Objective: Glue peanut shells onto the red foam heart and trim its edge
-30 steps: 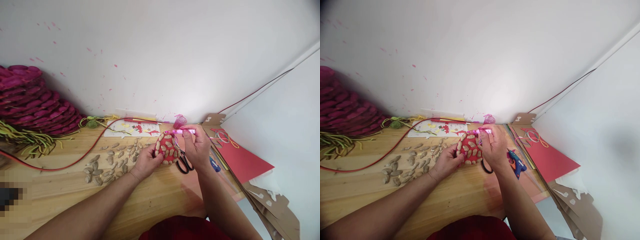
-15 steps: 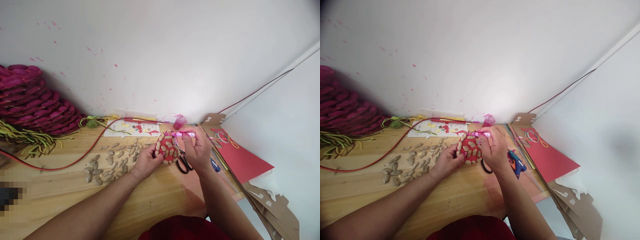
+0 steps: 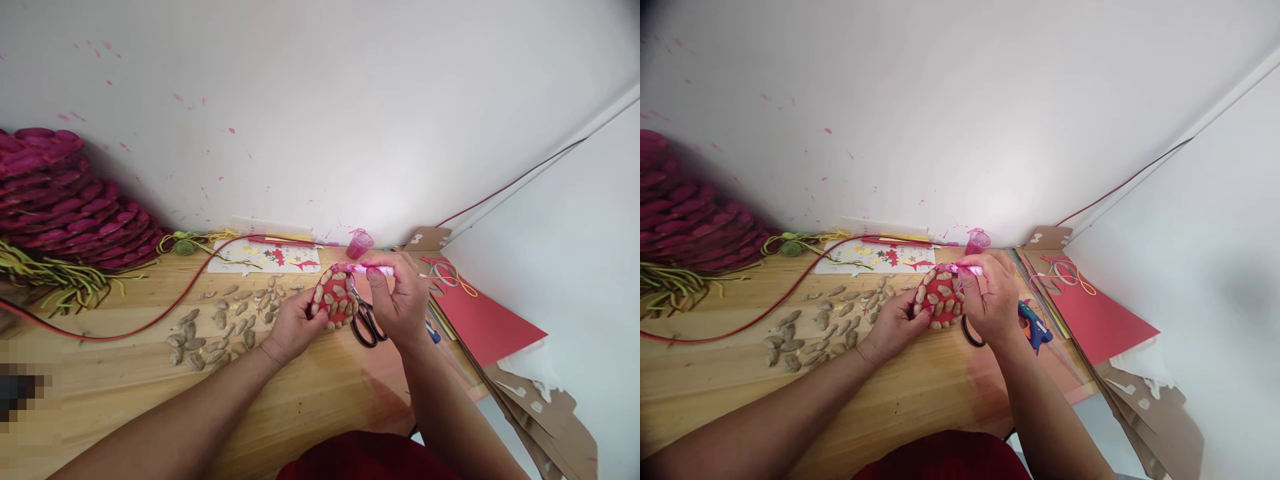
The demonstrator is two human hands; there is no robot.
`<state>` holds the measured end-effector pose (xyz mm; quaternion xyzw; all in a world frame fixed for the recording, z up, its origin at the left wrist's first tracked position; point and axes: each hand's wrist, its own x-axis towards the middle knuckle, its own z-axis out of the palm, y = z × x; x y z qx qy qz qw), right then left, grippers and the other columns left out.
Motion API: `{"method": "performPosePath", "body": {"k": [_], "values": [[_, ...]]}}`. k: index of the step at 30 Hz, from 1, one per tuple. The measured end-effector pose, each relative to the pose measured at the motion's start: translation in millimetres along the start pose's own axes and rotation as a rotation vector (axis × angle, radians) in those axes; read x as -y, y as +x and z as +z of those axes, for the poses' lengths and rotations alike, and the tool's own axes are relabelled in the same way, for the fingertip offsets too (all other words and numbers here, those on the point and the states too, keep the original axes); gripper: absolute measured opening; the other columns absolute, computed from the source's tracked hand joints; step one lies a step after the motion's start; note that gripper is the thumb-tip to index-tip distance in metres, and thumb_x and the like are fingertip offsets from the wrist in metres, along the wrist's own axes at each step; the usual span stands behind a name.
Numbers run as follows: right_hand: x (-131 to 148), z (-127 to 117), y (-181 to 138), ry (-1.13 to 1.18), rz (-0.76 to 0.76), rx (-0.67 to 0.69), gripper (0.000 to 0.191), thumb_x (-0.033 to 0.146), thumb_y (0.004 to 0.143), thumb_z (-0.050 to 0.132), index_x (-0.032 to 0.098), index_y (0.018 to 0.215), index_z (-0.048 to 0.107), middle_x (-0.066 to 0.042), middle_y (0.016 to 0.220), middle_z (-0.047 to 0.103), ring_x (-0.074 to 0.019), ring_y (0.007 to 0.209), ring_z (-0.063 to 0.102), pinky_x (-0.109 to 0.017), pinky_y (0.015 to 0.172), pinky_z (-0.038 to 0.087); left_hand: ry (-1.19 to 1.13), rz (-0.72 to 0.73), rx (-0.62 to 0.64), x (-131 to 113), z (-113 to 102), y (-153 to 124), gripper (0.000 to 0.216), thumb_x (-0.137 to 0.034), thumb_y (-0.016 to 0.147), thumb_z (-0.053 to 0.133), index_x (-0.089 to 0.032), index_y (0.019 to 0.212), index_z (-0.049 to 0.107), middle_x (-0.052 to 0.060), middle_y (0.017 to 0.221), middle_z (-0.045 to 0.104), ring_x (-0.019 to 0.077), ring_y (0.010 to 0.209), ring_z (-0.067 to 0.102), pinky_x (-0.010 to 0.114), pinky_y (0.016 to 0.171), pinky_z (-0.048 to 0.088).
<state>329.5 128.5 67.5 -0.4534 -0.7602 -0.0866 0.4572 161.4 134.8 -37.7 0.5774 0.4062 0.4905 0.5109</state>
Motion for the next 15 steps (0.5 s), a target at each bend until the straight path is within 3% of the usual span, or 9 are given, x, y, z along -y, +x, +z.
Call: {"method": "performPosePath", "body": {"k": [15], "values": [[1.0, -3.9, -1.7, -0.028, -0.052, 0.002, 0.007, 0.024, 0.097, 0.06, 0.026, 0.099, 0.066, -0.003, 0.09, 0.072, -0.0235, 0.087, 0.063, -0.041, 0.08, 0.047, 0.137, 0.085, 0.027, 2.8, 0.1, -0.9, 0.011, -0.024, 0.079, 0.059, -0.018, 0.079, 0.069, -0.004, 0.064, 0.05, 0.012, 0.06, 0.039, 0.022, 0.059, 0.034]]}}
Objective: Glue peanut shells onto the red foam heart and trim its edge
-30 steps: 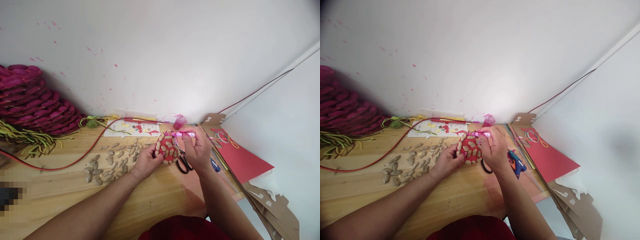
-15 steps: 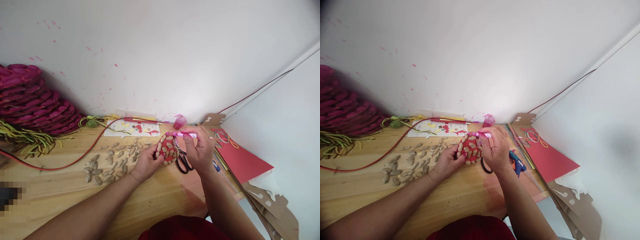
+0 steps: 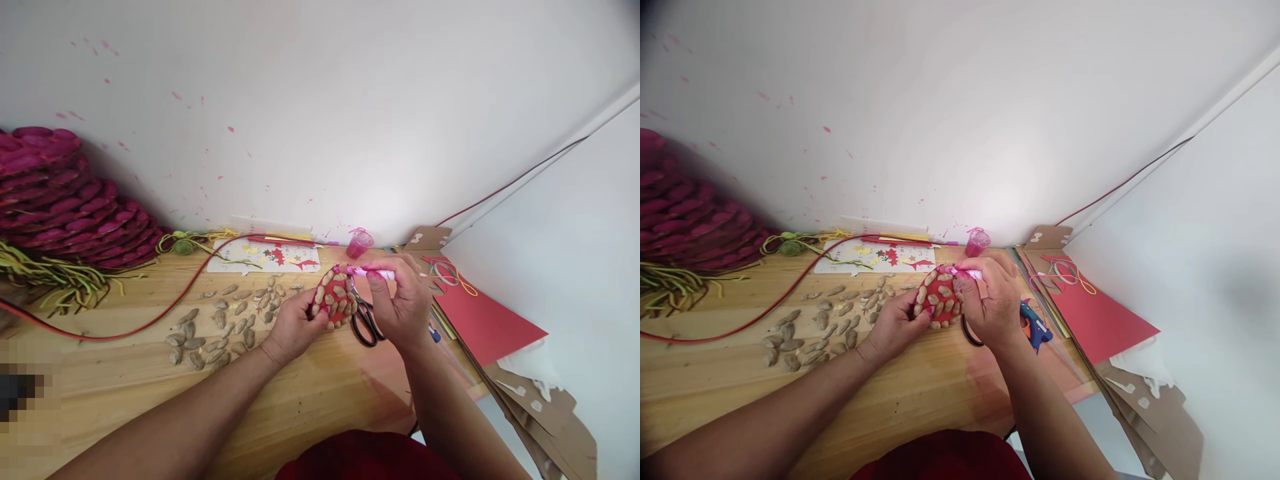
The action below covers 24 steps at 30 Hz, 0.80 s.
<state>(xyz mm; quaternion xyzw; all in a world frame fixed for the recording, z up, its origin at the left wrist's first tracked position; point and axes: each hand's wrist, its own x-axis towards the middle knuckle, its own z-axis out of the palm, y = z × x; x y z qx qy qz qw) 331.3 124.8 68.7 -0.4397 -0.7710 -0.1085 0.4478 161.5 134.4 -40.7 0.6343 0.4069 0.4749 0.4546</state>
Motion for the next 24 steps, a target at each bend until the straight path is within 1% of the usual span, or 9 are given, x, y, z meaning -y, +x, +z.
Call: {"method": "performPosePath", "body": {"k": [4, 9, 14, 19, 24], "values": [[1.3, -0.6, 1.9, -0.013, 0.001, -0.005, 0.007, 0.024, 0.097, 0.06, 0.026, 0.098, 0.066, -0.003, 0.09, 0.072, -0.0233, 0.088, 0.063, -0.041, 0.082, 0.047, -0.013, -0.013, 0.02, 0.8, 0.1, 0.0, 0.012, -0.024, 0.079, 0.059, -0.018, 0.081, 0.069, -0.003, 0.066, 0.052, 0.0122, 0.061, 0.04, 0.022, 0.06, 0.034], [2.1, -0.6, 4.5, -0.036, 0.0, -0.005, 0.006, 0.024, 0.097, 0.06, 0.026, 0.097, 0.066, -0.003, 0.09, 0.073, -0.0228, 0.087, 0.064, -0.04, 0.081, 0.047, 0.011, 0.005, 0.012, -1.1, -0.9, -0.2, 0.011, -0.023, 0.079, 0.057, -0.017, 0.078, 0.066, -0.005, 0.063, 0.047, 0.0114, 0.06, 0.038, 0.022, 0.058, 0.033], [3.3, -0.5, 3.5, -0.007, -0.014, 0.004, 0.006, 0.023, 0.097, 0.06, 0.024, 0.097, 0.066, -0.003, 0.089, 0.073, -0.0225, 0.086, 0.064, -0.04, 0.08, 0.047, 0.008, 0.03, 0.001, -0.3, 0.5, 0.5, 0.01, -0.023, 0.079, 0.056, -0.017, 0.076, 0.064, -0.006, 0.062, 0.044, 0.0106, 0.058, 0.035, 0.022, 0.057, 0.031], [2.2, -0.7, 3.9, -0.019, -0.012, 0.0, 0.007, 0.022, 0.097, 0.06, 0.024, 0.097, 0.067, -0.004, 0.09, 0.073, -0.0227, 0.088, 0.064, -0.041, 0.082, 0.047, 0.003, 0.012, 0.016, 1.0, 0.9, -0.5, 0.012, -0.025, 0.079, 0.056, -0.017, 0.079, 0.065, -0.005, 0.064, 0.047, 0.0108, 0.059, 0.038, 0.021, 0.057, 0.033], [2.1, 0.1, 2.1, 0.004, -0.025, 0.019, 0.007, 0.021, 0.097, 0.06, 0.024, 0.098, 0.066, -0.003, 0.09, 0.073, -0.0221, 0.087, 0.064, -0.04, 0.081, 0.047, 0.023, 0.011, 0.0, -1.3, -0.6, -0.4, 0.015, -0.028, 0.08, 0.055, -0.017, 0.076, 0.065, -0.005, 0.061, 0.044, 0.0113, 0.059, 0.036, 0.022, 0.057, 0.032]]}}
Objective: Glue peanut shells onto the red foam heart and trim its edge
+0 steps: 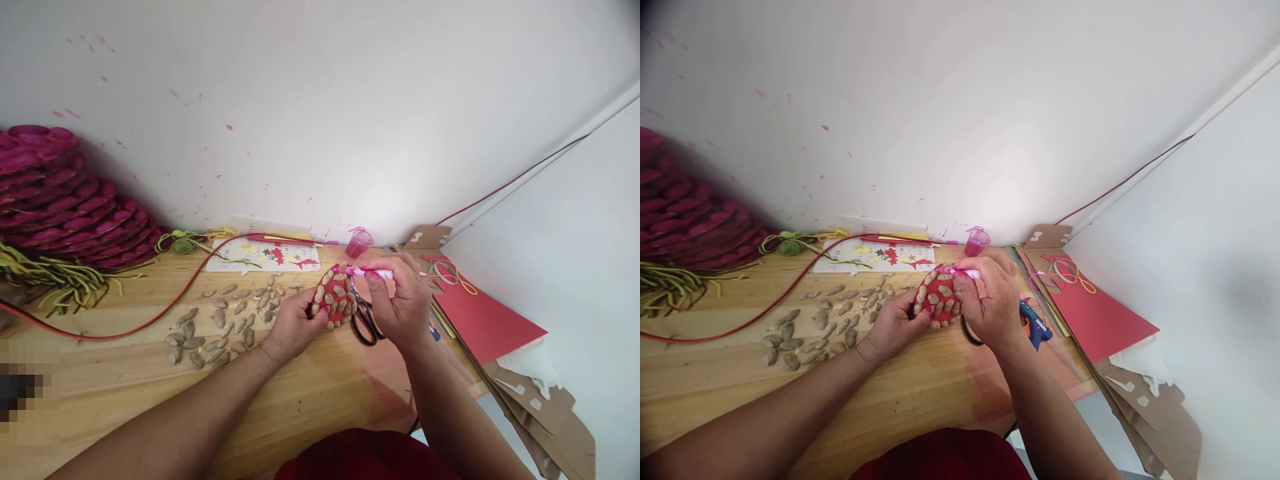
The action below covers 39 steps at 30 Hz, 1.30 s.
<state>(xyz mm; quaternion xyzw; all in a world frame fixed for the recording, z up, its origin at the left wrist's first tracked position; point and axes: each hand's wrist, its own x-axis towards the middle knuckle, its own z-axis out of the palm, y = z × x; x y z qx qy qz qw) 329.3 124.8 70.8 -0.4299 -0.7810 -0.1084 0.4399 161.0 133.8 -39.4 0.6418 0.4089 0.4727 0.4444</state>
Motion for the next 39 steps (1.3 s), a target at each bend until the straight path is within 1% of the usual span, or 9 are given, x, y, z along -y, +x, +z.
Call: {"method": "performPosePath", "body": {"k": [7, 14, 21, 25, 30, 36, 39], "values": [[-1.6, -1.9, -1.9, 0.008, 0.011, 0.002, 0.007, 0.022, 0.098, 0.059, 0.024, 0.099, 0.066, -0.003, 0.09, 0.072, -0.0221, 0.087, 0.064, -0.04, 0.082, 0.046, -0.048, -0.034, 0.014, 0.3, -0.1, 0.8, 0.015, -0.029, 0.079, 0.058, -0.017, 0.078, 0.067, -0.004, 0.062, 0.049, 0.0115, 0.059, 0.038, 0.022, 0.057, 0.033], [-4.8, -0.7, -5.2, 0.041, 0.065, -0.007, 0.008, 0.022, 0.098, 0.059, 0.024, 0.099, 0.066, -0.002, 0.09, 0.071, -0.0209, 0.088, 0.064, -0.038, 0.082, 0.047, -0.123, -0.06, 0.005, 0.3, -0.7, 0.7, 0.011, -0.028, 0.075, 0.066, -0.018, 0.077, 0.068, -0.003, 0.064, 0.055, 0.0121, 0.061, 0.045, 0.021, 0.06, 0.04], [-7.1, -1.0, -7.8, 0.03, 0.096, -0.017, 0.008, 0.023, 0.098, 0.059, 0.024, 0.099, 0.067, -0.003, 0.09, 0.072, -0.0215, 0.089, 0.064, -0.038, 0.081, 0.048, -0.196, -0.075, 0.025, -0.6, -1.5, 1.4, 0.015, -0.029, 0.076, 0.063, -0.017, 0.081, 0.069, -0.002, 0.067, 0.06, 0.0126, 0.062, 0.049, 0.023, 0.063, 0.045], [-7.4, 3.5, -6.8, 0.055, 0.084, -0.008, 0.009, 0.023, 0.098, 0.058, 0.024, 0.099, 0.067, -0.004, 0.091, 0.072, -0.0217, 0.088, 0.066, -0.039, 0.081, 0.049, -0.229, -0.099, 0.037, -1.4, -2.2, 1.5, 0.018, -0.029, 0.075, 0.062, -0.017, 0.086, 0.069, -0.003, 0.067, 0.06, 0.0115, 0.058, 0.046, 0.022, 0.059, 0.042], [-11.4, 10.3, -7.8, 0.026, 0.067, 0.018, 0.01, 0.025, 0.098, 0.058, 0.023, 0.099, 0.067, -0.004, 0.091, 0.073, -0.0219, 0.089, 0.065, -0.039, 0.083, 0.049, -0.279, -0.133, 0.04, 0.2, -2.2, 1.8, 0.016, -0.032, 0.075, 0.063, -0.017, 0.081, 0.065, -0.006, 0.06, 0.055, 0.0092, 0.051, 0.04, 0.021, 0.052, 0.037], [-12.6, 9.3, -7.3, 0.019, 0.007, 0.004, 0.008, 0.022, 0.097, 0.059, 0.023, 0.098, 0.067, -0.003, 0.09, 0.074, -0.0217, 0.088, 0.066, -0.039, 0.083, 0.048, -0.351, -0.214, 0.063, -0.8, -2.1, 2.5, 0.02, -0.036, 0.074, 0.066, -0.018, 0.081, 0.062, -0.008, 0.053, 0.051, 0.0079, 0.043, 0.039, 0.02, 0.044, 0.033], [-12.0, 11.4, -7.0, 0.031, -0.007, 0.032, 0.01, 0.022, 0.097, 0.058, 0.024, 0.1, 0.067, -0.003, 0.093, 0.076, -0.0226, 0.09, 0.066, -0.04, 0.085, 0.048, -0.366, -0.237, 0.079, -2.7, -2.8, 2.8, 0.02, -0.038, 0.074, 0.067, -0.019, 0.08, 0.06, -0.009, 0.05, 0.05, 0.0075, 0.04, 0.039, 0.02, 0.042, 0.032]]}}
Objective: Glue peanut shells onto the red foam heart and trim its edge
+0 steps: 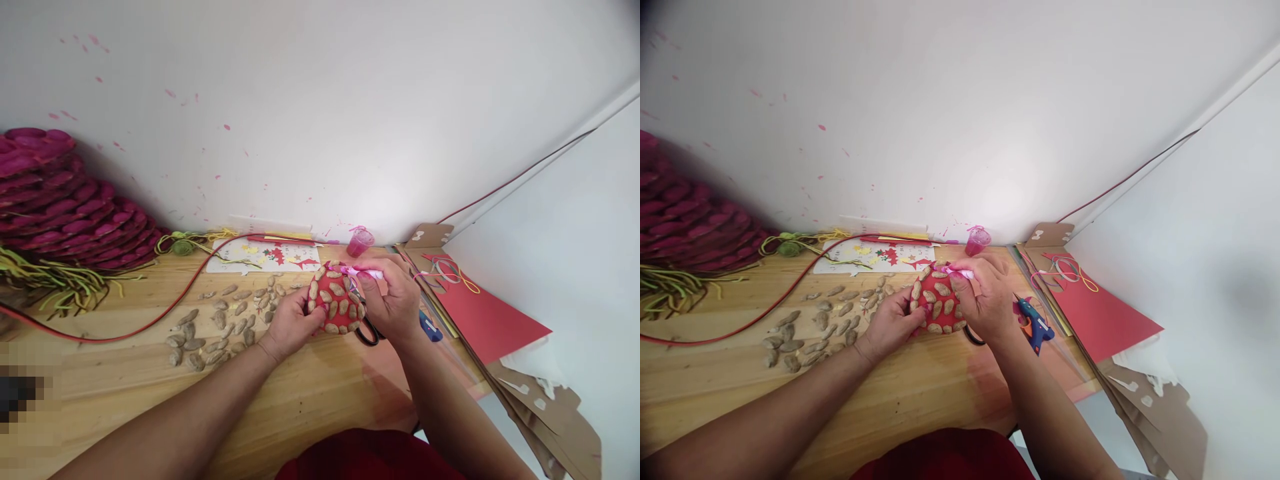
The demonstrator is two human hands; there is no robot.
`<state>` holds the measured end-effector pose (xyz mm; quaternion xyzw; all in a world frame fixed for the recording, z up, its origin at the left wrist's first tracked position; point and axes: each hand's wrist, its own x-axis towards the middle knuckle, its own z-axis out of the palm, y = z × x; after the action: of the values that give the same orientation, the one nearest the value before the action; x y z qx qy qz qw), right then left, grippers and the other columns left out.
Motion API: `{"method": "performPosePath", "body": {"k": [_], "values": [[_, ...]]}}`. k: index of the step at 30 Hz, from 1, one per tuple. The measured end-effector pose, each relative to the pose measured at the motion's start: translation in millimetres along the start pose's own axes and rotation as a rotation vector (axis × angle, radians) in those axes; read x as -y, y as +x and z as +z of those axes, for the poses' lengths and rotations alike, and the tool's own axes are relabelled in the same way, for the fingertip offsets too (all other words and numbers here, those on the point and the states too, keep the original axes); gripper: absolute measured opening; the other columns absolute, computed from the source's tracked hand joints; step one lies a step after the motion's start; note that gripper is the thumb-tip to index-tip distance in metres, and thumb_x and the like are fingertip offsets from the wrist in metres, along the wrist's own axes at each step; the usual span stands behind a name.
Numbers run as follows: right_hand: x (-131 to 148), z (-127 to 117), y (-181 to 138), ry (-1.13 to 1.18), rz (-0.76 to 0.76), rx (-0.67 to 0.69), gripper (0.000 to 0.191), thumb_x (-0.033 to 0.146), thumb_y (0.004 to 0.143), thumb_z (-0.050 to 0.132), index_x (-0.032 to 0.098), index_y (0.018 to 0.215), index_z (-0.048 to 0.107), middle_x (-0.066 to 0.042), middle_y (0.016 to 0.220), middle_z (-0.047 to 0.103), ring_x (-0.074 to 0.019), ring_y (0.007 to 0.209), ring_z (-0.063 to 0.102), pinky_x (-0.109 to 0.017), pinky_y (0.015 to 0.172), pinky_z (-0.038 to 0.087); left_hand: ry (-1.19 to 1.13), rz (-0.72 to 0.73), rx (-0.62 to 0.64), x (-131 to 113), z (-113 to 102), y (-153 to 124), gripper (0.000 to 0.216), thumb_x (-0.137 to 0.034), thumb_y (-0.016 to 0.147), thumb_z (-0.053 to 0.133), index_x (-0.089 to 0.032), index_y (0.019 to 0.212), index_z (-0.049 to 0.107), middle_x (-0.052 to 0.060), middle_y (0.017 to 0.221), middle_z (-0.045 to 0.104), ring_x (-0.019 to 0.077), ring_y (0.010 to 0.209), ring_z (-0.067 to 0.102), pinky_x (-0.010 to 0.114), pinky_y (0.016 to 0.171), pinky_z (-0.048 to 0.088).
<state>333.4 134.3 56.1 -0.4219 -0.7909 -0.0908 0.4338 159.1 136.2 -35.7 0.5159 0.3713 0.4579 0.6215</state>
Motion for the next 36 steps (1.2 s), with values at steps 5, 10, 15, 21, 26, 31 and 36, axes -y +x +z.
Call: {"method": "performPosePath", "body": {"k": [5, 10, 15, 21, 26, 31, 36], "values": [[-1.6, 4.0, -1.6, 0.01, 0.003, 0.051, 0.012, 0.024, 0.098, 0.057, 0.025, 0.101, 0.068, -0.003, 0.094, 0.077, -0.0223, 0.087, 0.068, -0.042, 0.085, 0.046, -0.032, -0.034, -0.001, -2.7, 0.1, -0.6, 0.025, -0.041, 0.072, 0.071, -0.019, 0.078, 0.059, -0.009, 0.049, 0.051, 0.0068, 0.038, 0.04, 0.019, 0.04, 0.032], [-4.9, 2.6, -5.0, -0.022, -0.044, 0.08, 0.012, 0.023, 0.098, 0.056, 0.025, 0.101, 0.068, -0.003, 0.092, 0.076, -0.0228, 0.089, 0.068, -0.043, 0.087, 0.045, -0.03, -0.057, -0.013, -3.2, -0.5, -0.6, 0.025, -0.041, 0.073, 0.068, -0.019, 0.076, 0.057, -0.009, 0.046, 0.049, 0.0071, 0.036, 0.04, 0.019, 0.038, 0.032], [-6.7, 0.0, -6.5, -0.029, -0.065, 0.048, 0.01, 0.023, 0.096, 0.058, 0.024, 0.101, 0.068, -0.003, 0.09, 0.075, -0.0235, 0.09, 0.068, -0.042, 0.085, 0.045, -0.038, -0.075, -0.022, -4.3, -1.4, -0.5, 0.026, -0.043, 0.073, 0.068, -0.02, 0.075, 0.056, -0.009, 0.045, 0.048, 0.0073, 0.036, 0.04, 0.018, 0.036, 0.032], [-5.7, 4.7, -5.2, -0.003, -0.063, 0.07, 0.013, 0.023, 0.097, 0.058, 0.025, 0.103, 0.069, -0.003, 0.093, 0.076, -0.0233, 0.091, 0.069, -0.042, 0.088, 0.047, -0.051, -0.076, -0.013, -4.2, -2.1, -0.2, 0.029, -0.044, 0.072, 0.07, -0.019, 0.075, 0.057, -0.008, 0.047, 0.05, 0.007, 0.036, 0.041, 0.018, 0.036, 0.032], [-10.7, 1.7, -5.3, -0.03, -0.058, 0.048, 0.012, 0.023, 0.096, 0.057, 0.025, 0.1, 0.069, -0.004, 0.092, 0.075, -0.0239, 0.091, 0.067, -0.042, 0.085, 0.047, -0.098, -0.104, -0.037, -0.5, -1.9, 0.3, 0.033, -0.046, 0.07, 0.074, -0.019, 0.074, 0.055, -0.008, 0.049, 0.051, 0.0066, 0.036, 0.041, 0.017, 0.035, 0.033], [-10.5, 2.0, -5.3, 0.029, 0.013, 0.028, 0.012, 0.024, 0.097, 0.057, 0.025, 0.1, 0.069, -0.004, 0.093, 0.076, -0.0236, 0.092, 0.067, -0.041, 0.086, 0.05, -0.131, -0.119, -0.032, -1.1, -1.5, 0.0, 0.035, -0.047, 0.069, 0.076, -0.019, 0.075, 0.056, -0.008, 0.049, 0.052, 0.0063, 0.035, 0.04, 0.017, 0.034, 0.033], [-11.0, 4.7, -4.5, 0.04, 0.053, 0.018, 0.011, 0.024, 0.098, 0.057, 0.024, 0.099, 0.068, -0.003, 0.093, 0.076, -0.0225, 0.09, 0.067, -0.041, 0.086, 0.05, -0.136, -0.132, -0.036, -2.6, -1.3, -0.6, 0.034, -0.046, 0.068, 0.075, -0.019, 0.075, 0.056, -0.008, 0.047, 0.05, 0.0065, 0.034, 0.04, 0.017, 0.032, 0.032]]}}
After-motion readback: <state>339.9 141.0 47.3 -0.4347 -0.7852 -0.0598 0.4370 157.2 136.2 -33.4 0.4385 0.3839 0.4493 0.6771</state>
